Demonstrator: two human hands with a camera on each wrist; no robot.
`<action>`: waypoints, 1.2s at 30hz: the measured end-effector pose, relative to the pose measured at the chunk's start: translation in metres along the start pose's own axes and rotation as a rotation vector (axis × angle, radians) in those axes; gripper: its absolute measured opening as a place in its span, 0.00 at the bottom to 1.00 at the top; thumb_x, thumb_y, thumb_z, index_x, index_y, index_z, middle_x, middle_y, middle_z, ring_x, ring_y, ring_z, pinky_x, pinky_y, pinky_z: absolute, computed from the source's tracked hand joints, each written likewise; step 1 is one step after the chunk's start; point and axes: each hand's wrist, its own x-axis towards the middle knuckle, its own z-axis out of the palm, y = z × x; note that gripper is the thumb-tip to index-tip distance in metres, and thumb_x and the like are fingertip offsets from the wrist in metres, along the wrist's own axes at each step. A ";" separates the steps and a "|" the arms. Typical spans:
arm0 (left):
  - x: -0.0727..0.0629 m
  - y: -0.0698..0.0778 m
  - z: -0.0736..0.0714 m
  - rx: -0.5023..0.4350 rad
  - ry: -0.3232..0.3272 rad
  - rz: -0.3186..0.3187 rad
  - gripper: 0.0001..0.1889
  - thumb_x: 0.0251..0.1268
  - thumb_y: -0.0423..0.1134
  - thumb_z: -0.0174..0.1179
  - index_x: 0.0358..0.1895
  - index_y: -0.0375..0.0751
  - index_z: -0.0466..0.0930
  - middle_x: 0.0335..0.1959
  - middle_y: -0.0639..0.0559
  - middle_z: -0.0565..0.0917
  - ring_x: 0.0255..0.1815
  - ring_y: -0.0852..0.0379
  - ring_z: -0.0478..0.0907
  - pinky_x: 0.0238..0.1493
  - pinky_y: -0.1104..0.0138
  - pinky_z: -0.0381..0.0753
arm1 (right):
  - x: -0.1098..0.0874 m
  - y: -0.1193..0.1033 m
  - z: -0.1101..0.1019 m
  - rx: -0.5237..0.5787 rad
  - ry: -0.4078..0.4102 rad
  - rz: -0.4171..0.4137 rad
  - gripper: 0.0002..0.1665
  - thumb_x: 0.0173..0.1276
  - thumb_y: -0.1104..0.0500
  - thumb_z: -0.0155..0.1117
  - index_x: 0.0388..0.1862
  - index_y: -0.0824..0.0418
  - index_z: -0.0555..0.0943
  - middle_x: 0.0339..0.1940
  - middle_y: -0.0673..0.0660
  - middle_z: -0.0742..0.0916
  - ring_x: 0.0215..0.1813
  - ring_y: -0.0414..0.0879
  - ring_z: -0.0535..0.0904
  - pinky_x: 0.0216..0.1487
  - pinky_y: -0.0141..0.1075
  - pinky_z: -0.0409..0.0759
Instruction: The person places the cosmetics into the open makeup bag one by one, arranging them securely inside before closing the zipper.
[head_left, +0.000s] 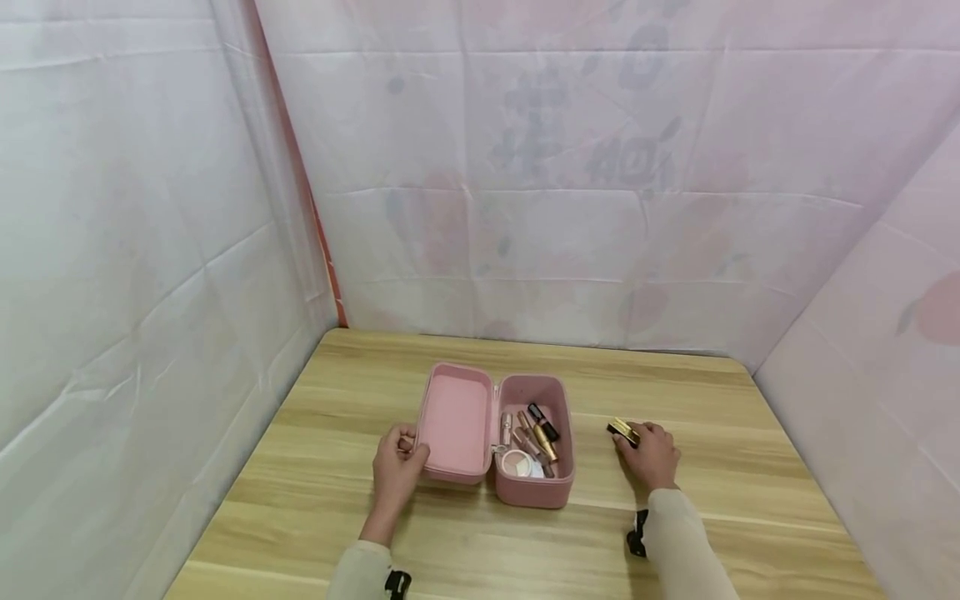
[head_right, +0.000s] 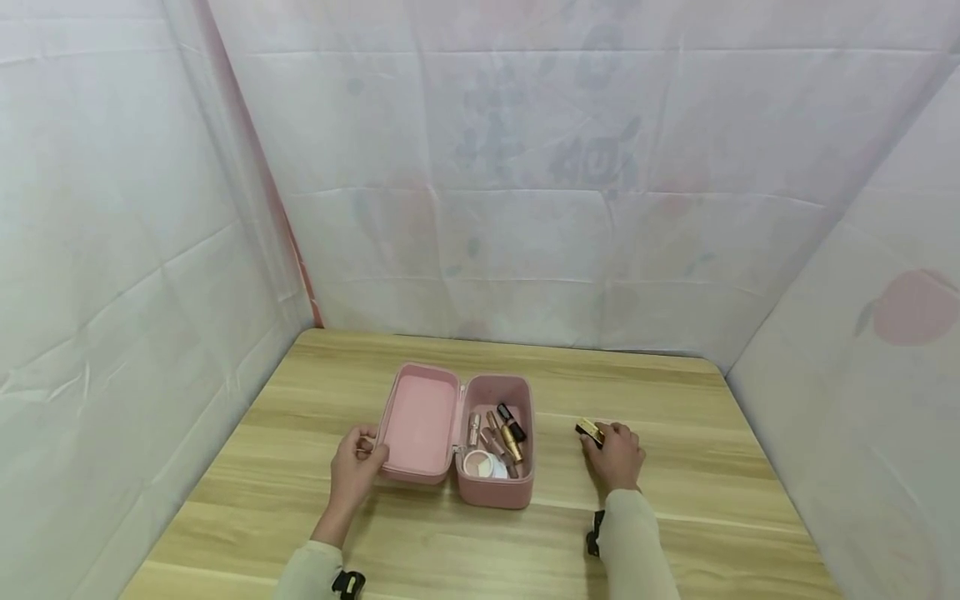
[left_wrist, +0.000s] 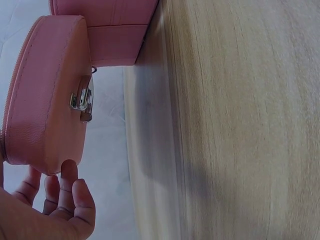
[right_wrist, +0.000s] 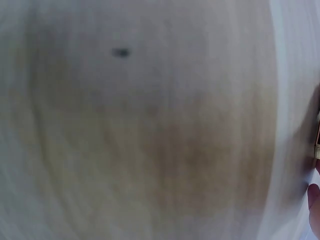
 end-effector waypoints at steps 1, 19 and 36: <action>0.000 0.000 0.000 0.000 0.000 0.002 0.11 0.45 0.30 0.61 0.36 0.37 0.76 0.28 0.46 0.69 0.27 0.56 0.70 0.29 0.68 0.72 | 0.000 -0.001 0.000 0.004 0.003 0.006 0.28 0.64 0.50 0.59 0.56 0.68 0.74 0.55 0.74 0.72 0.53 0.71 0.64 0.46 0.64 0.60; 0.001 0.000 0.001 0.004 0.017 0.005 0.11 0.45 0.29 0.62 0.35 0.38 0.76 0.28 0.46 0.70 0.26 0.56 0.71 0.29 0.68 0.73 | -0.006 0.004 0.011 0.112 0.123 0.006 0.25 0.63 0.51 0.62 0.49 0.70 0.78 0.52 0.73 0.75 0.51 0.69 0.66 0.47 0.63 0.58; -0.001 0.003 -0.001 0.012 0.009 -0.015 0.11 0.45 0.29 0.62 0.36 0.38 0.76 0.28 0.47 0.70 0.27 0.56 0.70 0.29 0.68 0.72 | -0.011 -0.016 0.003 0.231 0.141 0.043 0.21 0.59 0.60 0.64 0.42 0.77 0.76 0.54 0.74 0.71 0.57 0.69 0.62 0.53 0.57 0.61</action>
